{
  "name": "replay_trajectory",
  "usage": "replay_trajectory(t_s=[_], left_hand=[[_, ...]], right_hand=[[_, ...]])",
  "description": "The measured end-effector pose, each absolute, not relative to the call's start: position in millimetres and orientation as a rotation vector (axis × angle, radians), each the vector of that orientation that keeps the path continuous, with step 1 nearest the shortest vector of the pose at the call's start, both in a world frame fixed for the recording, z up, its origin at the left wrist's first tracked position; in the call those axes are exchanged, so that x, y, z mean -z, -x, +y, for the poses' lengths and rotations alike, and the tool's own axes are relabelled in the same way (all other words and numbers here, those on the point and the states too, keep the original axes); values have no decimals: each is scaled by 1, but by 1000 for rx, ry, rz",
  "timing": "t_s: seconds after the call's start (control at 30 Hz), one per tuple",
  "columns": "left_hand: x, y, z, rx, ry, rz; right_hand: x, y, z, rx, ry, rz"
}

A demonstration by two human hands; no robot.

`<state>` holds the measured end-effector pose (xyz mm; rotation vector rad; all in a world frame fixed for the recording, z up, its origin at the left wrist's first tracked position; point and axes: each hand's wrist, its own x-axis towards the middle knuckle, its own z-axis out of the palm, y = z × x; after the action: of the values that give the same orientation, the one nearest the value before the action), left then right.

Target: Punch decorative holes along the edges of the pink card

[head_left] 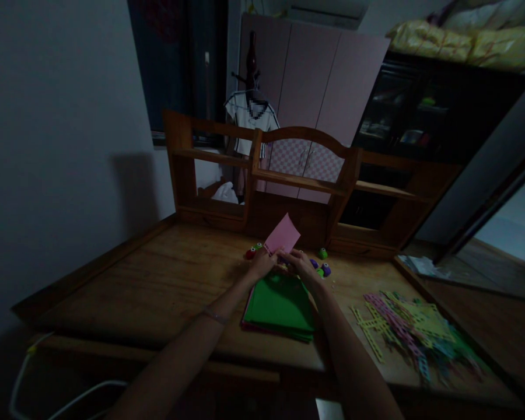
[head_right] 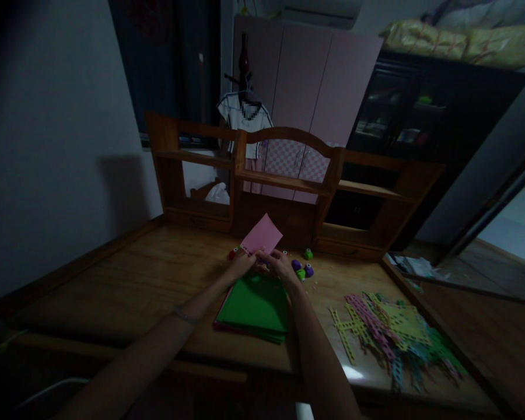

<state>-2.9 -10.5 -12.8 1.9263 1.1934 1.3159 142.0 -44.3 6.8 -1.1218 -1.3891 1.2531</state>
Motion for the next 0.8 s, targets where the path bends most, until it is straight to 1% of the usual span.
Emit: replay_trajectory(t_s=[0.1,0.3,0.5,0.8], left_hand=[[13,4,-9,-1294,-1949,1228],[11,5,-10,-1270,-1927,1264],[12,4,-10,-1342,-1940,1143],[7,2,-13,-1290,-1911,1237]], right_hand=[[-5,-142,-44,-1290,1096,-1381],[1,-150,-36,-1219,1180,-1351],[7,-154,-32,-1210,1173,-1315],[2,-151,-36,-1180,1146,-1369]])
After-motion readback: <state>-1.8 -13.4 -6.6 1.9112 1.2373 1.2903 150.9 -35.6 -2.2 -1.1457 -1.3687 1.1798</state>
